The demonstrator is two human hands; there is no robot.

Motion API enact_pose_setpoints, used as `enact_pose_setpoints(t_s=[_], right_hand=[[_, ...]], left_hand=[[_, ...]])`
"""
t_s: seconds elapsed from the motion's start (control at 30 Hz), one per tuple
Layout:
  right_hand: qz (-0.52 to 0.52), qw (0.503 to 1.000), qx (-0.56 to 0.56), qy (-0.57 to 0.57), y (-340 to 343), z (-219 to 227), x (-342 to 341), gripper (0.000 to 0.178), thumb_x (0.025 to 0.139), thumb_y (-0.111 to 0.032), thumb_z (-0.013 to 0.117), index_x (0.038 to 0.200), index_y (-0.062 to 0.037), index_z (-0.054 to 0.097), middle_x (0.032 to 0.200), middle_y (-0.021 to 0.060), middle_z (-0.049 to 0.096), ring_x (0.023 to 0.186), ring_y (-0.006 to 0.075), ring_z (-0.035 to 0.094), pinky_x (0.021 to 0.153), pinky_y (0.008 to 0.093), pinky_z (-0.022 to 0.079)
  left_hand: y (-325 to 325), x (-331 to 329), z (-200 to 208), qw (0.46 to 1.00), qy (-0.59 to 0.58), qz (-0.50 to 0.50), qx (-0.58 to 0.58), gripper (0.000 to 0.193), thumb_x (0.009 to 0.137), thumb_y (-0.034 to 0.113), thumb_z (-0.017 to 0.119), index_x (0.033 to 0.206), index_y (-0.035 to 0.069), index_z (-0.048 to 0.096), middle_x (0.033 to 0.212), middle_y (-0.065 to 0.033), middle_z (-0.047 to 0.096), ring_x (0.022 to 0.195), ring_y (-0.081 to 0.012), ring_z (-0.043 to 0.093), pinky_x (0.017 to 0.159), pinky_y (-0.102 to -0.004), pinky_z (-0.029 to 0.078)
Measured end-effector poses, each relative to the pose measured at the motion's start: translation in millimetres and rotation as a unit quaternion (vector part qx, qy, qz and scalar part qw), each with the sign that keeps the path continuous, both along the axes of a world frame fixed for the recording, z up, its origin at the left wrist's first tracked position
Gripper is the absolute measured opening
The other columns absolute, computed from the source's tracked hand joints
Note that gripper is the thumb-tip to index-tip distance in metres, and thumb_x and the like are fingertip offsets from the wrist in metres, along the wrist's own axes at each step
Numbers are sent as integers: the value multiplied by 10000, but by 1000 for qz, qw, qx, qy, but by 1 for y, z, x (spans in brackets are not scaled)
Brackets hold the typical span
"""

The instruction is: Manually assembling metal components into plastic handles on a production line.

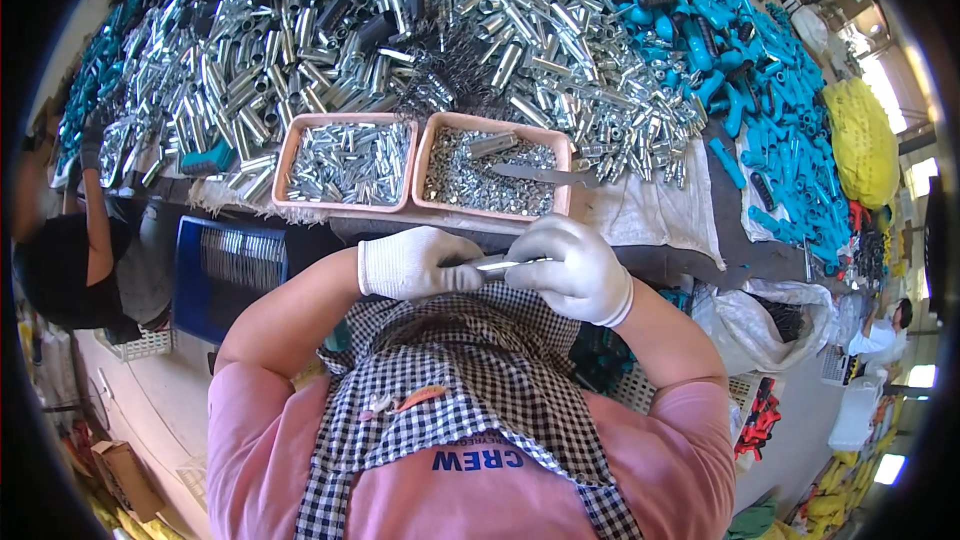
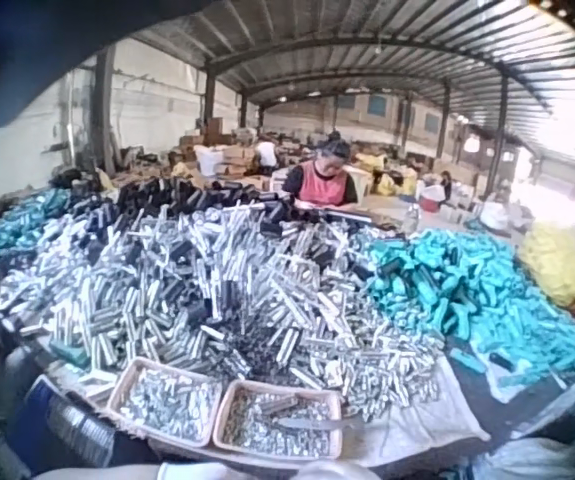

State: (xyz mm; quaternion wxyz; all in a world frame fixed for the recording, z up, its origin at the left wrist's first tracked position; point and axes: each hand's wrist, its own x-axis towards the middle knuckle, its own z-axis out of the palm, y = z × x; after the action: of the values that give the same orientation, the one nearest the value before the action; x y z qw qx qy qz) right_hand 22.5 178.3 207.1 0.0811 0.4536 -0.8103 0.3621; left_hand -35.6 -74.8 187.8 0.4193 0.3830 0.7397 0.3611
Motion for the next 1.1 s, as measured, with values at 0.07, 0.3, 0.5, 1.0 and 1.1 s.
enact_pose_setpoints(t_s=[0.07, 0.3, 0.5, 1.0, 1.1], right_hand=[[-17, 999, 14, 30, -8, -8, 6, 283, 658, -43, 717, 938, -85, 701, 957, 79, 653, 823, 272, 644, 730, 368, 528], [-248, 718, -79, -646, -51, -25, 22, 369, 957, -293, 545, 1112, 24, 654, 694, 81, 611, 476, 153, 553, 412, 267, 462], [-161, 886, 25, -435, -44, -35, 23, 708, 900, -468, 619, 1395, 0, 427, 752, 141, 650, 570, 254, 633, 515, 343, 526], [-107, 748, -9, -655, -44, -42, 30, 549, 972, -517, 473, 1052, 11, 602, 741, 154, 651, 613, 275, 646, 526, 362, 506], [-91, 987, 102, -81, -46, -25, 25, 549, 767, -242, 750, 1214, -9, 534, 835, 141, 659, 782, 341, 655, 686, 436, 523]], left_hand=[[-11, 8, -11, 994, 62, 15, 91, 597, 931, 542, 562, 1131, -14, 643, 953, -227, 685, 872, -353, 677, 783, -402, 534], [-21, 60, -15, 881, 466, 71, -50, 355, 848, 389, 667, 927, 55, 578, 740, -104, 643, 634, -274, 666, 549, -413, 532], [-38, 62, -23, 858, 509, 61, -33, 410, 840, 412, 669, 1035, 61, 587, 712, -77, 618, 612, -261, 653, 523, -396, 518], [-40, 62, -23, 881, 471, 43, -16, 380, 798, 416, 707, 966, 92, 603, 678, -85, 589, 593, -270, 633, 521, -405, 505], [-42, 49, -23, 941, 332, 55, -45, 382, 850, 424, 656, 961, 62, 608, 763, -152, 637, 650, -334, 657, 565, -443, 525]])
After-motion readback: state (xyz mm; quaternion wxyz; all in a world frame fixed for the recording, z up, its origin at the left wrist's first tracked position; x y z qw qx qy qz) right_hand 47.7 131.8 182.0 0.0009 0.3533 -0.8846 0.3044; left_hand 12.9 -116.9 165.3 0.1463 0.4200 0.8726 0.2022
